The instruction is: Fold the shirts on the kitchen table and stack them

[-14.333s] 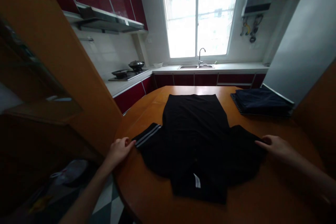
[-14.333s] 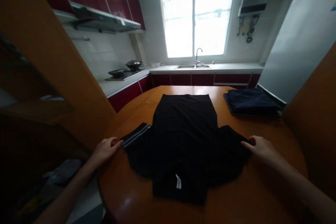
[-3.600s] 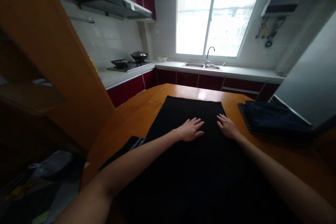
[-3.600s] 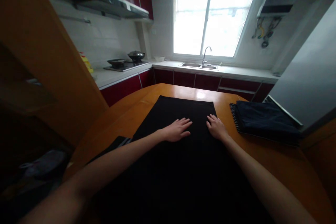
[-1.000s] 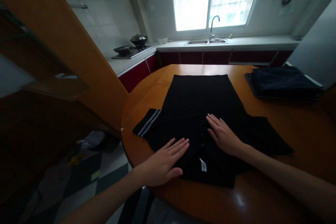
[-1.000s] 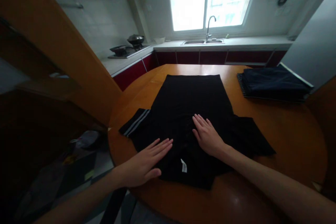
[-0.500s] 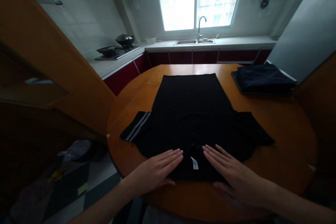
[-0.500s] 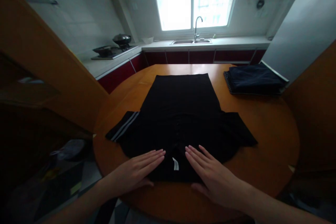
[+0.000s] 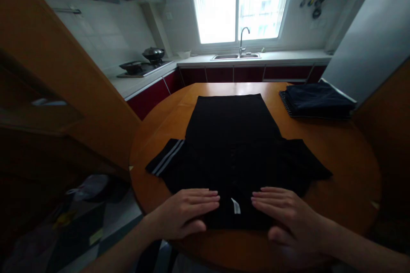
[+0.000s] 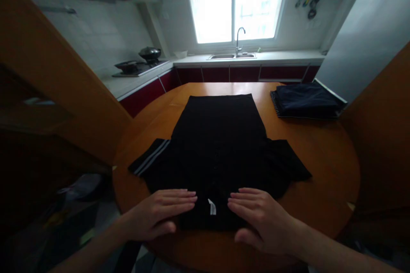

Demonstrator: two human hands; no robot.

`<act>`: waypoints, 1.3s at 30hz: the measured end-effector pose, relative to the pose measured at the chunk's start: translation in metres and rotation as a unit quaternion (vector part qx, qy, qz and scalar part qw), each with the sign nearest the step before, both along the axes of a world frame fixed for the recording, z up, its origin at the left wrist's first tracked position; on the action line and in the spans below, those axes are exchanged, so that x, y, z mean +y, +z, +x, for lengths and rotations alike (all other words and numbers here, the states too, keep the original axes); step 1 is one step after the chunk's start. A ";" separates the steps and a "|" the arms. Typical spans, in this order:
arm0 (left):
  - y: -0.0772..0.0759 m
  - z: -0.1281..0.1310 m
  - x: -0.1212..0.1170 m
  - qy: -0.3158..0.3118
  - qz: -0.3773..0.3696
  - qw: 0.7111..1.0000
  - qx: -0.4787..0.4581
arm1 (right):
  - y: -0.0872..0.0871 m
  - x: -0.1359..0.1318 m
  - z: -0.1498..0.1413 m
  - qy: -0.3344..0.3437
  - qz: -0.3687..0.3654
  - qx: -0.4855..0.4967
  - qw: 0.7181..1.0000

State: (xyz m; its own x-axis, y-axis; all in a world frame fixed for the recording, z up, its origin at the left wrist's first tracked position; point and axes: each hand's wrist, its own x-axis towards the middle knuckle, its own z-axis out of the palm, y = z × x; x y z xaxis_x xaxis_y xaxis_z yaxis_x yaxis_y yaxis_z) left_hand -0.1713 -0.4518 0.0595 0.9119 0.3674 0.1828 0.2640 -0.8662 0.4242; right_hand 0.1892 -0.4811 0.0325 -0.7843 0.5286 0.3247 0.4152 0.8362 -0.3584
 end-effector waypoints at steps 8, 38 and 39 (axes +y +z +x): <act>0.000 0.087 0.105 0.220 0.082 0.970 0.057 | 0.007 0.120 -0.066 -0.252 -0.024 -0.102 0.962; -0.048 0.104 0.133 0.257 0.083 0.951 0.148 | -0.025 0.136 -0.061 -0.312 -0.072 -0.180 0.930; -0.048 0.104 0.133 0.253 0.085 0.952 0.150 | -0.025 0.136 -0.061 -0.317 -0.071 -0.182 0.928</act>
